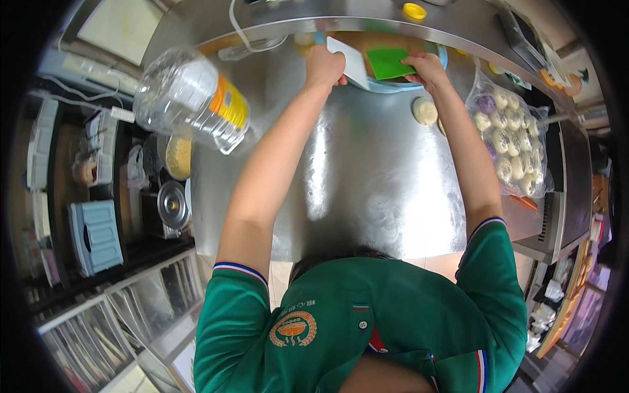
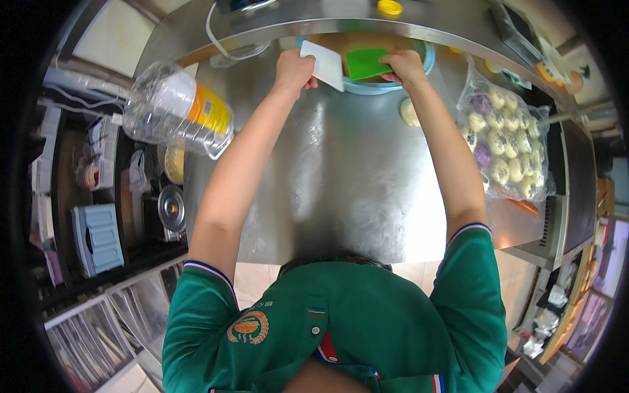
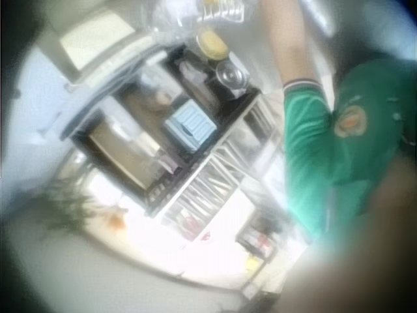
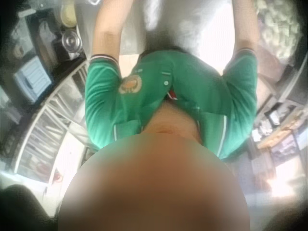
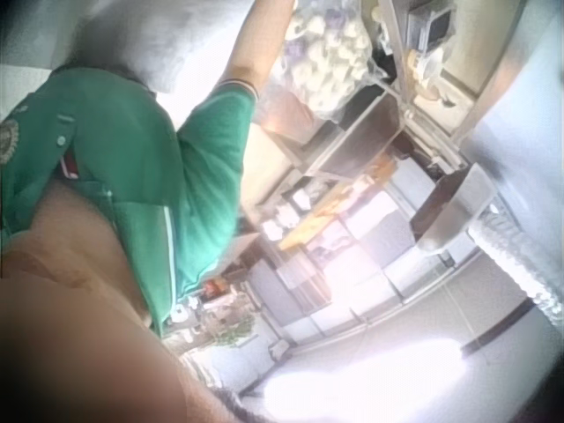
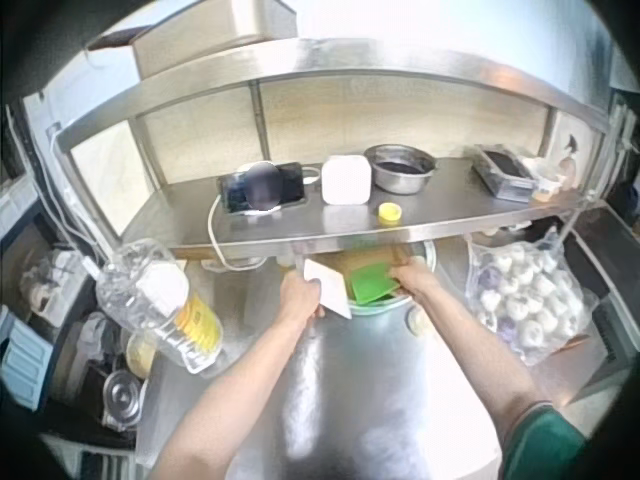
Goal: The person shapes small dough balls by hand on a stainless steel countertop, places them on a tray, and stores the tray in a rack. The person then uses tongs to arrange baked buns on a display counter and cleans the countertop with scrapers.
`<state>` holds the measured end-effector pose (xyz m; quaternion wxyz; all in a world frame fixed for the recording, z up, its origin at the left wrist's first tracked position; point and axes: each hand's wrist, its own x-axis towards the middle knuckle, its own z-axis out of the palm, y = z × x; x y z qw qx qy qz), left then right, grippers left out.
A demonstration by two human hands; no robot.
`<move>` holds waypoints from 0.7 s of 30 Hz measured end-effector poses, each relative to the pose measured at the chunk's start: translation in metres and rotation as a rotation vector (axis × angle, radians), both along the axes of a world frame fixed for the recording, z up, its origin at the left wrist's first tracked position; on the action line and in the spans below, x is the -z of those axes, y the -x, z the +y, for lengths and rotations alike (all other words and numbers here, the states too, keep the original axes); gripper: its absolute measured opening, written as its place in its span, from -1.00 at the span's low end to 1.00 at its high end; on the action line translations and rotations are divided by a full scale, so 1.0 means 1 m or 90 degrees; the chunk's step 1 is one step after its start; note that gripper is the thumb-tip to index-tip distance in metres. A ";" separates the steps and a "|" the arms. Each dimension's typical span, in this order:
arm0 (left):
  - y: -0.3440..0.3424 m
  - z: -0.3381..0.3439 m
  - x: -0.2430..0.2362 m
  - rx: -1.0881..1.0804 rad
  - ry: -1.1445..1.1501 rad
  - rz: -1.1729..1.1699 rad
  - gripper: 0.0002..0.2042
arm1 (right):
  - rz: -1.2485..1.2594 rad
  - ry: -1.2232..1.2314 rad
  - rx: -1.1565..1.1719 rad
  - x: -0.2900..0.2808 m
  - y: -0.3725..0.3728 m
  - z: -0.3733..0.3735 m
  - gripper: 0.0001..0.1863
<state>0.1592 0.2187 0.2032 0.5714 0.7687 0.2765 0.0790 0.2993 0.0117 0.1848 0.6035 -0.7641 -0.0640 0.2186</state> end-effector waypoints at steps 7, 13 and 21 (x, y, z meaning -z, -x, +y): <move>-0.054 -0.020 0.003 0.002 -0.426 0.037 -0.72 | -0.210 0.278 0.008 0.015 -0.050 -0.006 -0.77; -0.047 -0.031 -0.005 -0.041 -0.448 0.047 -0.80 | -0.254 0.216 0.026 0.013 -0.046 0.008 -0.82; -0.044 -0.028 -0.007 -0.034 -0.428 0.030 -0.78 | -0.156 0.245 -0.018 0.009 -0.047 0.012 -0.85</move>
